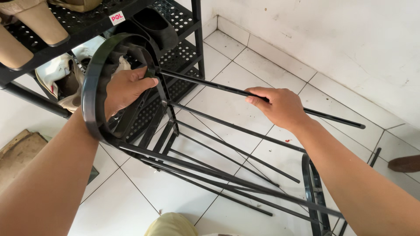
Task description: The person assembles a black metal shoe rack by hand. They insert horizontal bars into the side frames, connect the two sides, and adjust the structure to ensure stability.
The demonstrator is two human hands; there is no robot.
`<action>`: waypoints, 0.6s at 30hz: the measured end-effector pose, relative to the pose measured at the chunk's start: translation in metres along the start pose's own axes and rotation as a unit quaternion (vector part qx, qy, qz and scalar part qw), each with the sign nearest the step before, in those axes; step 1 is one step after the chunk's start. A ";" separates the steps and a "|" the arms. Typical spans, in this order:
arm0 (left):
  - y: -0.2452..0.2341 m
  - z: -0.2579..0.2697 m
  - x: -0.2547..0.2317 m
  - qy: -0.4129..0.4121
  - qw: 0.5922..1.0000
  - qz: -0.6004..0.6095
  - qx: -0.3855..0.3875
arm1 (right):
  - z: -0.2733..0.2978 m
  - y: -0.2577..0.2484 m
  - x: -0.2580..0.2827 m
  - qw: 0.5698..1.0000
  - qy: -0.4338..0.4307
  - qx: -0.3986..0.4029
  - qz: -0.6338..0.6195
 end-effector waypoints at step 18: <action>-0.010 0.006 0.000 0.004 0.999 -0.018 -0.041 | -0.057 -0.001 0.018 0.994 0.025 0.103 0.005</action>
Point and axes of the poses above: each hand's wrist, its own z-axis away from the middle knuckle, its own y-axis out of the palm, x = y × z, the point moved 1 cm from there along -z, towards the middle knuckle, and after that the axes turned 4 degrees about -y, right-handed, at the moved point
